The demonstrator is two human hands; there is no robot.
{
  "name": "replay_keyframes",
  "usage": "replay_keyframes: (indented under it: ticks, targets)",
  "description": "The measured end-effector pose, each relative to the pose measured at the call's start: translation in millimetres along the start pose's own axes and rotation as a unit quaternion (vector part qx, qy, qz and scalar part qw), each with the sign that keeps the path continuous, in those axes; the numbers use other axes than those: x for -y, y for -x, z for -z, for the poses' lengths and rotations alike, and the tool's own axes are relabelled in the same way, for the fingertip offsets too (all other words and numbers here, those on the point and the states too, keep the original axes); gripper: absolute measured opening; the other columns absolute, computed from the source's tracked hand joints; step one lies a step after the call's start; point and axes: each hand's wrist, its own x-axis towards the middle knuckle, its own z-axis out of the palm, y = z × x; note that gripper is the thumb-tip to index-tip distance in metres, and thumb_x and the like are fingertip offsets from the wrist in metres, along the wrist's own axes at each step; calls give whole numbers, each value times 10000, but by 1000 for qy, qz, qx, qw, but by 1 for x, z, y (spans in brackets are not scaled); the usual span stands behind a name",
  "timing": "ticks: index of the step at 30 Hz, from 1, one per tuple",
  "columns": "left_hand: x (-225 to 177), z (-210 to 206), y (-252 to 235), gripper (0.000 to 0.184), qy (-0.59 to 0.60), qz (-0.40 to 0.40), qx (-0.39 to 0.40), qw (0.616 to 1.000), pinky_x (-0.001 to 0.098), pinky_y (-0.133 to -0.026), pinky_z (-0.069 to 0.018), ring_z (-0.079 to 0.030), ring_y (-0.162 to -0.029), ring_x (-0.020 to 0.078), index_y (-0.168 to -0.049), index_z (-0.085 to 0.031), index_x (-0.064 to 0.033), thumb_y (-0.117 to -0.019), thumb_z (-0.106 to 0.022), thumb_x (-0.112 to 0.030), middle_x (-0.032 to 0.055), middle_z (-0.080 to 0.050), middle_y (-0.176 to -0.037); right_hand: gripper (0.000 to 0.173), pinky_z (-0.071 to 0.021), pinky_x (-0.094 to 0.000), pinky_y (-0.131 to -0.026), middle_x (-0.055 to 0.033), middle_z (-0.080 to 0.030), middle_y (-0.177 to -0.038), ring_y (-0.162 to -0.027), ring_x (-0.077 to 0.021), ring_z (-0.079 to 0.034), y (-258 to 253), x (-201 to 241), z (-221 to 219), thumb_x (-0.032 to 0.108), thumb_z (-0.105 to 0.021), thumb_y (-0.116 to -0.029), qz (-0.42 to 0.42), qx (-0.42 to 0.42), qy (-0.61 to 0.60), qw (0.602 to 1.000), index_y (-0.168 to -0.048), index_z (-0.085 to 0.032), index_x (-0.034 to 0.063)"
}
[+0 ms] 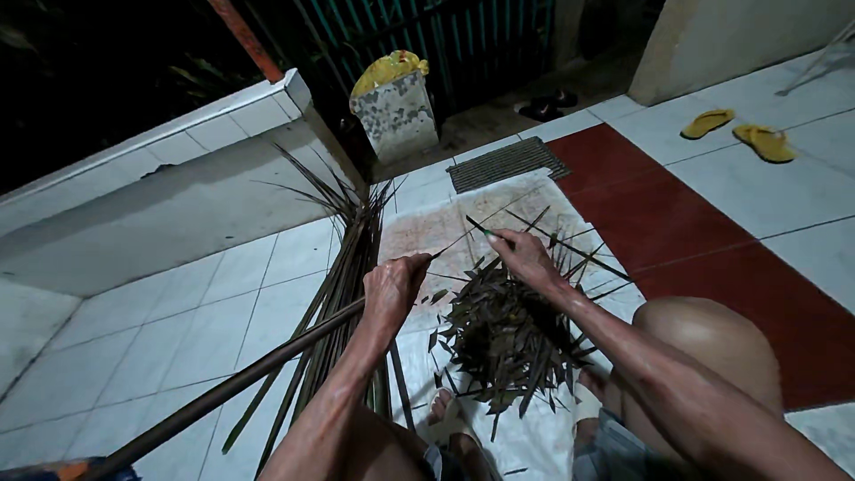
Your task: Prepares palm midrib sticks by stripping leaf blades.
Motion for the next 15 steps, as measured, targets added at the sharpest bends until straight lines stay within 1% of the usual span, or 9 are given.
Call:
replay_keyframes:
  ticks: [2, 3, 5, 7, 8, 10, 12, 14, 15]
  targets:
    - [-1, -1, 1, 253, -12, -13, -15, 1000, 533, -707, -544, -733, -866, 281, -1216, -763, -336, -1044, -577, -342, 38, -773, -964, 362, -533, -566, -740, -146, -717, -943, -813, -321, -674, -1, -1, 4, 391, -515, -1081, -27, -4, 7, 1000, -1267, -717, 154]
    - [-1, -1, 1, 253, -11, -17, -18, 1000, 531, -701, -541, -732, -860, 284, -1211, -766, -330, -1044, -577, -340, 41, -773, -962, 367, -528, -583, -748, -166, -714, -949, -825, -342, -675, -2, -3, 5, 378, -509, -1085, -41, -12, 9, 999, -1262, -715, 131]
    - [-1, 0, 0, 263, -1, -8, 2, 1000, 535, -732, -545, -734, -872, 275, -1219, -762, -332, -1051, -561, -356, 39, -775, -971, 387, -522, -623, -761, -202, -708, -989, -864, -392, -675, -3, -10, 8, 375, -494, -1090, -69, -41, 15, 997, -1271, -699, 102]
    - [1, 2, -2, 274, 30, 9, 29, 999, 542, -778, -547, -733, -880, 258, -1235, -756, -338, -1051, -556, -378, 35, -776, -967, 404, -513, -648, -757, -223, -699, -999, -885, -424, -669, -4, -14, 9, 390, -477, -1092, -89, -82, 21, 992, -1273, -684, 94]
    - [3, 2, -3, 273, 45, 16, 40, 998, 531, -794, -548, -729, -876, 237, -1238, -751, -340, -1050, -559, -388, 25, -774, -962, 406, -511, -654, -752, -224, -697, -997, -889, -429, -669, -6, -14, 9, 398, -471, -1092, -94, -105, 25, 990, -1264, -684, 97]
    - [5, 1, -5, 268, 61, 19, 54, 997, 513, -805, -560, -727, -861, 213, -1235, -751, -328, -1047, -569, -386, 14, -771, -956, 407, -512, -673, -789, -222, -706, -1039, -949, -441, -674, -11, -14, 14, 391, -458, -1094, -108, -144, 31, 983, -1270, -685, 103]
    - [5, 3, -4, 266, 65, 19, 69, 995, 509, -810, -557, -724, -857, 210, -1230, -754, -318, -1044, -573, -380, 14, -769, -953, 409, -506, -676, -751, -242, -695, -1019, -924, -462, -667, -16, -17, 21, 376, -436, -1098, -120, -180, 27, 976, -1274, -665, 87]
    - [5, 5, -4, 273, 75, 20, 82, 994, 513, -827, -555, -722, -870, 210, -1233, -751, -308, -1048, -565, -384, 15, -767, -961, 436, -503, -674, -745, -252, -683, -1023, -917, -462, -660, -20, -21, 30, 394, -419, -1102, -133, -203, -1, 970, -1291, -643, 71]
    - [6, 5, -3, 280, 88, 16, 82, 993, 503, -824, -561, -721, -854, 200, -1233, -750, -297, -1053, -558, -391, 12, -765, -948, 455, -504, -671, -753, -252, -676, -1022, -908, -455, -656, -20, -23, 33, 403, -407, -1103, -123, -208, -19, 970, -1305, -631, 63]
